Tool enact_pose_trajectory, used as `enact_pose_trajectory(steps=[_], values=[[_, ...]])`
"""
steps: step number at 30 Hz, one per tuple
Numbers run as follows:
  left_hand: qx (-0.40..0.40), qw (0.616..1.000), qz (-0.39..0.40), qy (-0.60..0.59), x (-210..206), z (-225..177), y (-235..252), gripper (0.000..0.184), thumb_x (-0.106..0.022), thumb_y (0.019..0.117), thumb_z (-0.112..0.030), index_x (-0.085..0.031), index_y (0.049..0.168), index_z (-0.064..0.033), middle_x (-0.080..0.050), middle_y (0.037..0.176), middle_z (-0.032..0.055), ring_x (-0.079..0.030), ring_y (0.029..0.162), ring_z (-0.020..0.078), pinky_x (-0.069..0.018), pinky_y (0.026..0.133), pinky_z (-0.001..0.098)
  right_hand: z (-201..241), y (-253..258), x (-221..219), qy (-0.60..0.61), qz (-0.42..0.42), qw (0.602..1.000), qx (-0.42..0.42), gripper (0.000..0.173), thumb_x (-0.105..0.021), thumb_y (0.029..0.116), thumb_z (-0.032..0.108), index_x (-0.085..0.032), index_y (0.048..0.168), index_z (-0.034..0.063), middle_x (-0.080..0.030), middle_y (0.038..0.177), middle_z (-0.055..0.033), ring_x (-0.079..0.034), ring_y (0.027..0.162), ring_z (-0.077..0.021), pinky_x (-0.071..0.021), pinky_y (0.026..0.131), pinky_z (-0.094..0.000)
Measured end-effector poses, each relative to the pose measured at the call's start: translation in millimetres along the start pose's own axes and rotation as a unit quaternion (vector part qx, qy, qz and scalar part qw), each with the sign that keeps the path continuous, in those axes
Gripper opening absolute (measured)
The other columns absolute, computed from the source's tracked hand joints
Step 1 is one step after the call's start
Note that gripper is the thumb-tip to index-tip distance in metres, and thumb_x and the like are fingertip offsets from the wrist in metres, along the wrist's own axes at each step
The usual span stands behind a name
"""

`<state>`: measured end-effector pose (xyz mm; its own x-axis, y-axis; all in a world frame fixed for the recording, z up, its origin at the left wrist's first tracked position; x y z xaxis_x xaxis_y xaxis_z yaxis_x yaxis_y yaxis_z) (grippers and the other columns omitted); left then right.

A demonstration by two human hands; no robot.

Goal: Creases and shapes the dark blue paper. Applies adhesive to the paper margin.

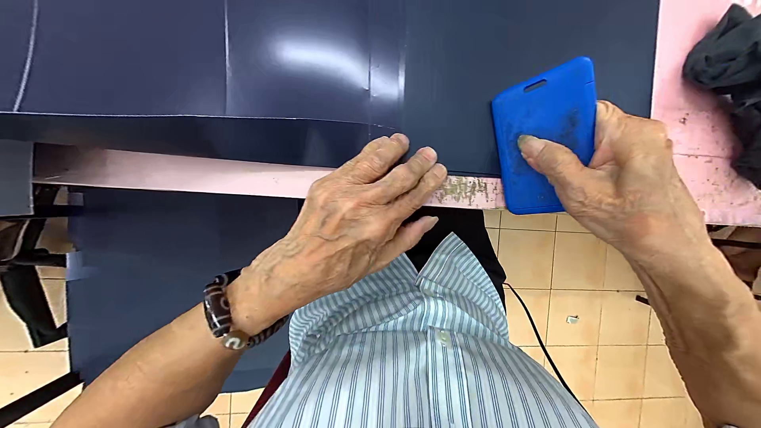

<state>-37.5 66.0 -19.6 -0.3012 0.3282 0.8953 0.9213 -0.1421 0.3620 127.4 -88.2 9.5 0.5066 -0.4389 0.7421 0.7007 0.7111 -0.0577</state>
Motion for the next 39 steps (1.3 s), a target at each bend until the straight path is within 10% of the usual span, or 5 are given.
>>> enact_pose_trajectory(steps=[8, 15, 20, 29, 39], values=[[-0.032, 0.997, -0.056, -0.046, 10.6, 10.6, -11.8, 0.032, -0.057, 0.102, -0.019, -0.071, 0.124, -0.0004, -0.068, 0.132, 0.0186, -0.061, 0.131, 0.0315, -0.0407, 0.117, 0.0415, 47.5, 39.4, -46.5, -0.024, 0.011, 0.997, 0.067, 0.028, -0.059, 0.0999, 0.034, -0.064, 0.111, 0.0081, -0.068, 0.087, 0.0003, -0.068, 0.079, -0.0048, -0.0539, 0.069, -0.0254], [0.192, 0.953, -0.053, 0.23, 97.1, 84.3, -58.3, 0.047, -0.046, 0.1075, -0.043, -0.067, 0.117, -0.0012, -0.07, 0.118, 0.0213, -0.055, 0.13, 0.0471, -0.0177, 0.113, 0.076, -24.4, 26.9, -2.0, -0.041, 0.003, 0.998, 0.038, 0.049, -0.058, 0.0998, 0.051, -0.06, 0.123, 0.0082, -0.069, 0.096, -0.0077, -0.07, 0.082, -0.0125, -0.059, 0.072, -0.0401], [0.147, 0.981, -0.045, 0.121, 65.4, 93.8, -42.1, 0.038, -0.041, 0.1096, -0.026, -0.064, 0.092, -0.0019, -0.069, 0.09, 0.0166, -0.069, 0.093, 0.0336, -0.039, 0.105, 0.0592, -60.3, 25.5, 25.7, -0.075, 0.041, 0.996, 0.026, 0.061, -0.057, 0.0968, 0.056, -0.06, 0.124, 0.0011, -0.068, 0.099, -0.0117, -0.069, 0.088, -0.0106, -0.058, 0.079, -0.0362], [0.147, 0.988, 0.013, 0.04, 50.1, 118.6, -22.9, 0.027, -0.057, 0.1017, -0.031, -0.066, 0.102, -0.0066, -0.062, 0.106, 0.0174, -0.057, 0.104, 0.0369, -0.0421, 0.09, 0.0467, 88.2, 44.2, -47.5, -0.167, 0.136, 0.813, 0.541, 0.027, -0.046, 0.0969, 0.012, -0.069, 0.084, 0.0063, -0.064, 0.071, -0.0062, -0.06, 0.067, -0.0257, -0.0423, 0.057, -0.0419], [0.261, 0.928, 0.113, 0.241, 132.4, 178.3, -98.4, 0.069, -0.023, 0.1082, -0.053, -0.063, 0.095, 0.0022, -0.062, 0.119, 0.0272, -0.056, 0.119, 0.0529, -0.0343, 0.097, 0.0762, 126.8, 55.7, -87.5, -0.142, 0.109, 0.747, 0.641, 0.024, -0.046, 0.0974, 0.003, -0.068, 0.088, 0.0059, -0.065, 0.072, -0.008, -0.058, 0.069, -0.0252, -0.0392, 0.064, -0.0401]])
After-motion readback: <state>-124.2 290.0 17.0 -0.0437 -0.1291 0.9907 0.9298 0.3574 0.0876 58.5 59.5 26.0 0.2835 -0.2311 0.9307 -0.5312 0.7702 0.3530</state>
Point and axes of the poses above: each hand's wrist, its own y-axis towards the middle knuckle, its own x-axis out of the back of the hand, z = x × y, the point moved 6 cm from there along y, towards the middle knuckle
